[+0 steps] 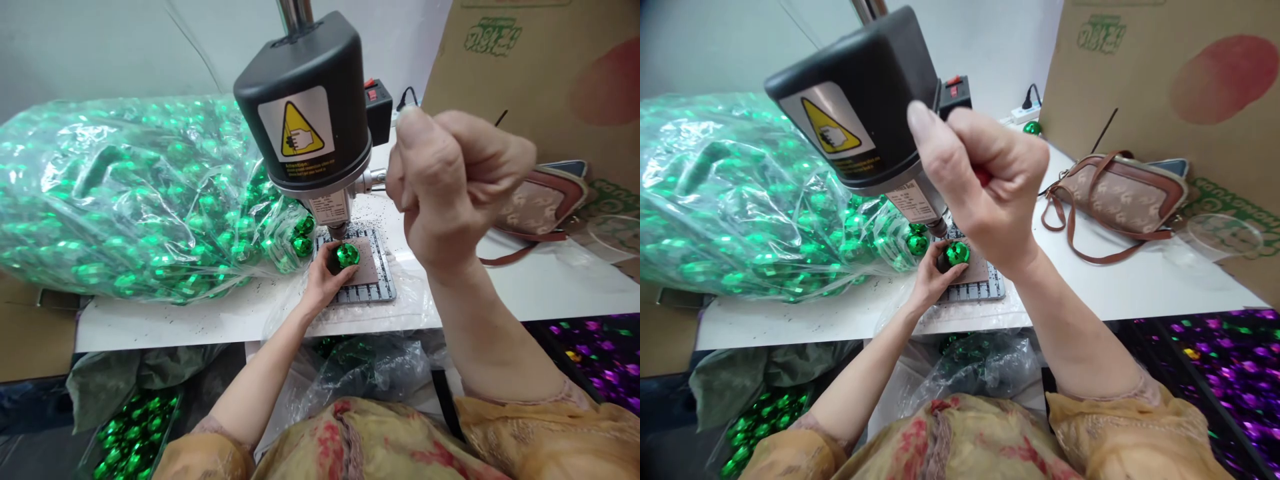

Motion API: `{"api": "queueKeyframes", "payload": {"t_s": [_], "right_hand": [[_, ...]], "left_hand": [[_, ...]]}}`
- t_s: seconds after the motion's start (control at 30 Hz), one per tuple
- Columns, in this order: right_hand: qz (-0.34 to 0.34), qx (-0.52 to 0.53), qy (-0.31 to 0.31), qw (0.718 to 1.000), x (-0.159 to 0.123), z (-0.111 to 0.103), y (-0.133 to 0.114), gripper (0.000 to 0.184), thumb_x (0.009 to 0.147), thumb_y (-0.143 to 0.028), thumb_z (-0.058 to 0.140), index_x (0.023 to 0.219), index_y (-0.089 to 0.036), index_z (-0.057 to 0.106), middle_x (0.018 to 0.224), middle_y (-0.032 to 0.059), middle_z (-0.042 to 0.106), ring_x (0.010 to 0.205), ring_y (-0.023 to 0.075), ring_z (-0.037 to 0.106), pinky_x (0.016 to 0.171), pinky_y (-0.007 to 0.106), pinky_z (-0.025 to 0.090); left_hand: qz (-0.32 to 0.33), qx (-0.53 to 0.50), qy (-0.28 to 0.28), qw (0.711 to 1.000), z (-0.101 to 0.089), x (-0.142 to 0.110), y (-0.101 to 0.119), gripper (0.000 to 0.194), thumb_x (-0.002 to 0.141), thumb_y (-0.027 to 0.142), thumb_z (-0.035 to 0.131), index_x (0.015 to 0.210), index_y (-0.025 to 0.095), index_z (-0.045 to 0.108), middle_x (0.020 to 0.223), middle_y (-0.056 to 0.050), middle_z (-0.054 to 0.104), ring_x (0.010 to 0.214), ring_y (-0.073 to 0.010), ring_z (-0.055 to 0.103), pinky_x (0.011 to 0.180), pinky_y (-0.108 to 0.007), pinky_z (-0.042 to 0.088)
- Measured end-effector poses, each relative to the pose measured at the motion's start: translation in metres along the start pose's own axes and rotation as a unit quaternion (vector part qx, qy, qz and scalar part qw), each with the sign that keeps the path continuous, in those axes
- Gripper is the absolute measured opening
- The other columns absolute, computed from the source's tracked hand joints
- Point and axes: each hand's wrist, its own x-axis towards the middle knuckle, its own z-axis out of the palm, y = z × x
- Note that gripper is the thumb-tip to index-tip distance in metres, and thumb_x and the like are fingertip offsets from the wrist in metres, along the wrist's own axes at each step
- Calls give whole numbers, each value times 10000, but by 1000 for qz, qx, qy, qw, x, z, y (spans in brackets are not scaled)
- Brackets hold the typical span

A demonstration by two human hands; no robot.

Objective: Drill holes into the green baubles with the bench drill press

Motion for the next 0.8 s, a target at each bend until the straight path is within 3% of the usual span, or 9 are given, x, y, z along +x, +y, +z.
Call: {"api": "queueKeyframes", "payload": {"t_s": [0.1, 0.23, 0.37, 0.6, 0.8], "right_hand": [[0, -15, -1, 1000, -10, -3, 0, 512, 912, -263, 598, 503, -174, 304, 447, -49, 254, 410, 34, 274, 455, 292, 167], [-25, -4, 0, 1000, -16, -7, 5, 603, 876, -372, 642, 486, -176, 226, 425, -42, 245, 405, 45, 233, 455, 317, 141], [-6, -5, -7, 1000, -19, -8, 8, 647, 843, -422, 661, 465, -180, 195, 414, -30, 265, 408, 56, 232, 455, 328, 118], [-73, -11, 0, 997, -22, -10, 16, 596, 854, -349, 624, 479, -182, 192, 424, -38, 285, 393, 57, 245, 419, 314, 149], [-122, 14, -23, 992, -30, -16, 25, 518, 825, -155, 593, 515, -174, 178, 462, -40, 257, 399, 53, 283, 416, 279, 221]], "left_hand": [[5, -5, 0, 1000, 0, 0, 0, 531, 757, 369, 818, 1188, 194, 561, 1149, -83, 692, 1050, -228, 670, 933, -372, 542], [18, -13, -1, 1000, 0, -1, 1, 523, 771, 387, 810, 1189, 193, 564, 1158, -87, 688, 1063, -230, 667, 943, -374, 538], [25, -15, -2, 1000, 0, -1, 0, 527, 771, 398, 815, 1188, 196, 563, 1128, -80, 695, 1038, -226, 674, 922, -367, 544], [25, -23, 2, 999, 1, -1, -2, 535, 767, 404, 816, 1192, 197, 564, 1130, -80, 695, 1036, -227, 672, 918, -363, 541], [28, -26, -7, 999, 1, -1, -3, 537, 775, 424, 806, 1196, 197, 562, 1149, -85, 682, 1054, -235, 659, 928, -368, 529]]}}
